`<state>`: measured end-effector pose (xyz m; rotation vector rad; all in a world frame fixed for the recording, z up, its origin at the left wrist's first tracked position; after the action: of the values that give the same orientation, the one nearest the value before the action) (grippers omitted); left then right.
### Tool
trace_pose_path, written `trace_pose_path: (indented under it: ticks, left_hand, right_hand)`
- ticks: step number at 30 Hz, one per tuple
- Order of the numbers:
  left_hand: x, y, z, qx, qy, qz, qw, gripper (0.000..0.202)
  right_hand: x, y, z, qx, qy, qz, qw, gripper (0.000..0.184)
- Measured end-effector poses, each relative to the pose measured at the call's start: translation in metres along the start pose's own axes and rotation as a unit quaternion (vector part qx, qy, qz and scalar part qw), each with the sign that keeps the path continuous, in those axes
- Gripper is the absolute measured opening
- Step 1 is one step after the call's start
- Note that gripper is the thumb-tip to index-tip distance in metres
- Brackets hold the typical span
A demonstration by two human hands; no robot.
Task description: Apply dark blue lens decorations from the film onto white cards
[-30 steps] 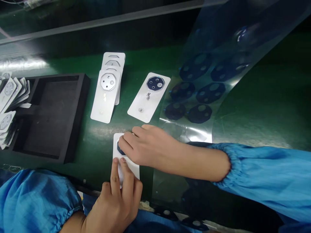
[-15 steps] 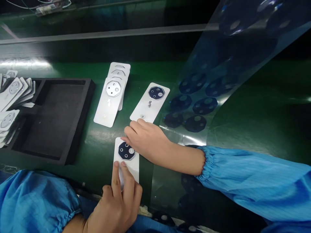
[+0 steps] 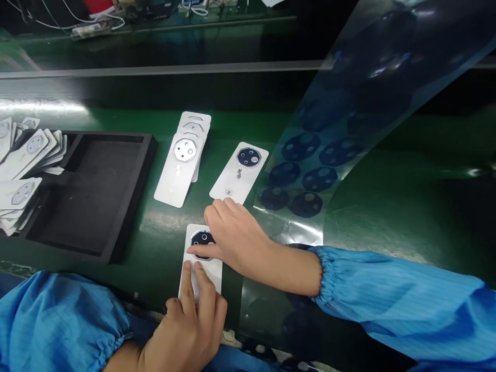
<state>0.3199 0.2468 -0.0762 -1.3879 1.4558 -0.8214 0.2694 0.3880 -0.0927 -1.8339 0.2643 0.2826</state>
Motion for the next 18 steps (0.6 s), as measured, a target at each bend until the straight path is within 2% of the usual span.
trace_pose_path:
  ticks: [4,8,11,13,15,18]
  left_hand:
    - [0.000,0.000,0.000,-0.001,-0.004,-0.003,1.000,0.031]
    - [0.002,0.001,0.001,0.002,-0.010,-0.009,1.000,0.028]
    - [0.003,-0.001,-0.002,0.008,-0.014,0.022,1.000,0.037]
    - [0.001,-0.004,-0.002,0.026,0.010,0.071,0.997,0.045]
    - [-0.001,-0.005,-0.002,0.054,0.045,0.109,0.992,0.049]
    - [-0.006,0.002,-0.004,0.102,0.063,0.117,0.986,0.048]
  right_hand:
    - [0.001,0.000,0.000,-0.046,0.029,0.001,0.999,0.046]
    - [0.004,0.001,-0.005,-0.104,0.064,0.005,0.993,0.029]
    - [-0.002,-0.007,-0.002,-0.150,0.078,0.022,0.985,0.017]
    - [-0.012,-0.021,0.014,-0.157,0.093,0.073,0.981,0.021]
    - [-0.023,-0.039,0.044,-0.134,0.129,0.144,0.972,0.022]
    - [-0.037,-0.051,0.100,-0.072,0.189,0.205,0.958,0.020]
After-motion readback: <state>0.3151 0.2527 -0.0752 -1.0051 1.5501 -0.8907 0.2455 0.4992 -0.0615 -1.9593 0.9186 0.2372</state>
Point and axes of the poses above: each hand's wrist, its own x-axis away from the middle knuckle, its own y-axis out of the palm, z = x × y, the point moved 5 cm from there along -x, towards the middle knuckle, and after that the axes turned 12 degrees about z, right-handed, at the moved point
